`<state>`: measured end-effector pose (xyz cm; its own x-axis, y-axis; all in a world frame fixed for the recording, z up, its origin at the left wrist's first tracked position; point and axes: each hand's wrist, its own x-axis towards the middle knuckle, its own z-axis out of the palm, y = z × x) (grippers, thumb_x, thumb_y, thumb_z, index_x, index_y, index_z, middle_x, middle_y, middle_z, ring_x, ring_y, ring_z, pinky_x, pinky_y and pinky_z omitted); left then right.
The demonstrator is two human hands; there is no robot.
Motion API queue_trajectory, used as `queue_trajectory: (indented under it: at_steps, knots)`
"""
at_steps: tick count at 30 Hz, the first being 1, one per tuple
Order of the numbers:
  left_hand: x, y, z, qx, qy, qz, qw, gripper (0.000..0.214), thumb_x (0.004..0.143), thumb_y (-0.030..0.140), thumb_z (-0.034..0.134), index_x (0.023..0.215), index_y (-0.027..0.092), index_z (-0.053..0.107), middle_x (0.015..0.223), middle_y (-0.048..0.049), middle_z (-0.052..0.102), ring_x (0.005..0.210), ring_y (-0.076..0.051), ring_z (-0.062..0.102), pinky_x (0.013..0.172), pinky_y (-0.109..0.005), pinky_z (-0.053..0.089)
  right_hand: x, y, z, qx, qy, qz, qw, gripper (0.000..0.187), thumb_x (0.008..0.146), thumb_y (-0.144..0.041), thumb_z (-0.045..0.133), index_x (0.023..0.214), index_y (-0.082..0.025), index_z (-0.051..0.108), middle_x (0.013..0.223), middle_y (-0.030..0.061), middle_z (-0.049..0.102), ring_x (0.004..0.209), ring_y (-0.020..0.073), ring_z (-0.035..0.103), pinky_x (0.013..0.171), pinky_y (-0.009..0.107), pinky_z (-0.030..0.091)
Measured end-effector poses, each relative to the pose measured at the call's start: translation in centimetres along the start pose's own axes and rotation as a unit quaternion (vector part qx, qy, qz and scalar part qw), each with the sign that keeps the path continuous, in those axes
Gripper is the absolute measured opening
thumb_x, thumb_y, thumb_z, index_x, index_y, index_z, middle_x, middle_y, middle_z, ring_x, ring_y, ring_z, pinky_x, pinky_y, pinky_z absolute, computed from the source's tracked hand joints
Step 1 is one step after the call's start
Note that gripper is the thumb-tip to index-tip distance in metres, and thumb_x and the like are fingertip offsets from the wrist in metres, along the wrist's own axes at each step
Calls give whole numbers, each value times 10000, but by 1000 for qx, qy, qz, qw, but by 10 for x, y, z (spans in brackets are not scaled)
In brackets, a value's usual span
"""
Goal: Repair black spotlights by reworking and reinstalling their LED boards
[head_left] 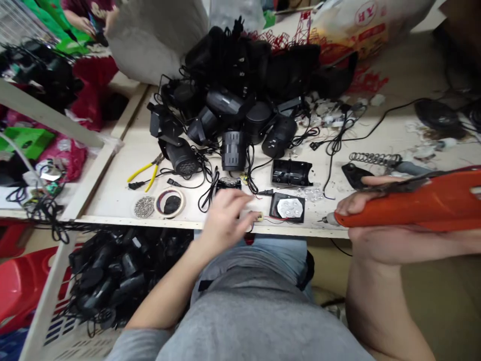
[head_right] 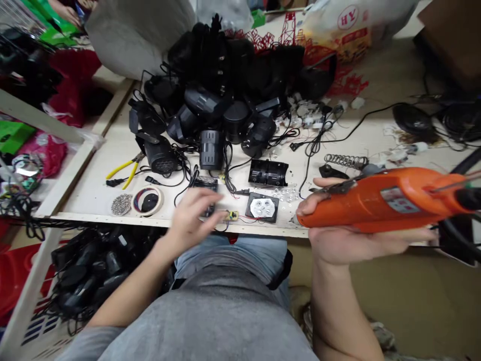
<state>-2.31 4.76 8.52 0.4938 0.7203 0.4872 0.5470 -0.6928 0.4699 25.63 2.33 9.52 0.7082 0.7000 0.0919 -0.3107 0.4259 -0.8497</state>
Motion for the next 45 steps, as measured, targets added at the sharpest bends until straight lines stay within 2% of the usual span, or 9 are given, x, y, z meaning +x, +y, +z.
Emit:
queue_trajectory:
  at_steps: [3,6,13,19,25,27,33,40,45]
  knots:
    - [23,36,46,-19,-89,28,995,435,944,436,657,1248,126,628,1144,-119,663,1032,-246,590,890,-384,502,6,8,9,-65,-11,-81,995,977,620,-1042,212,699,-193,689,538,49,636,263,159,508,191,280,344]
    - [45,56,70,59,-175,29,982,666,863,540,726,1341,101,576,1211,-145,638,1084,-303,559,880,-424,480,12,10,17,-94,12,-82,992,1002,627,-1038,176,691,-182,694,541,61,631,261,141,472,193,272,286]
    - [66,56,66,116,-287,37,950,334,886,437,733,987,119,711,981,-116,669,1014,-293,605,825,-391,501,13,6,10,-111,-7,-54,992,990,664,-1022,149,713,-215,720,463,37,541,284,137,411,224,264,218]
    - [40,22,28,-133,-175,-38,975,376,847,489,771,1056,181,722,937,-59,693,777,-169,651,685,-291,553,9,3,4,-99,-1,-52,994,912,680,-1007,249,739,-223,710,609,51,646,322,138,483,244,277,297]
    - [23,8,40,-457,-84,-182,866,435,763,471,854,984,168,632,1146,-110,691,1035,-203,718,879,-329,613,5,11,5,-82,-46,-87,992,882,734,-982,239,809,-254,731,686,63,691,340,152,505,254,292,317]
    - [21,6,55,-462,-82,-176,865,462,727,467,881,916,165,588,1152,-119,683,1058,-214,714,894,-351,608,2,18,7,-75,-57,-82,992,885,743,-981,222,816,-268,741,614,40,654,333,161,494,267,305,343]
    - [22,3,69,-331,-99,-82,935,387,803,460,822,971,171,627,1105,-128,710,1079,-239,692,941,-413,569,-10,31,12,-83,-74,-70,991,973,681,-1027,150,804,-278,759,469,7,523,299,153,405,271,304,295]
    - [22,12,62,-400,-127,-181,889,379,874,426,755,1132,179,627,1215,-129,648,979,-191,698,708,-268,629,-14,35,19,-85,-89,-63,990,990,718,-1006,130,808,-260,776,453,23,524,317,168,443,279,300,282]
    - [18,16,70,-413,-124,-170,886,257,892,342,735,1064,170,650,1222,-140,658,1087,-230,693,802,-323,635,-14,36,20,-83,-90,-69,990,976,717,-1007,136,797,-269,770,449,12,511,308,163,434,280,310,321]
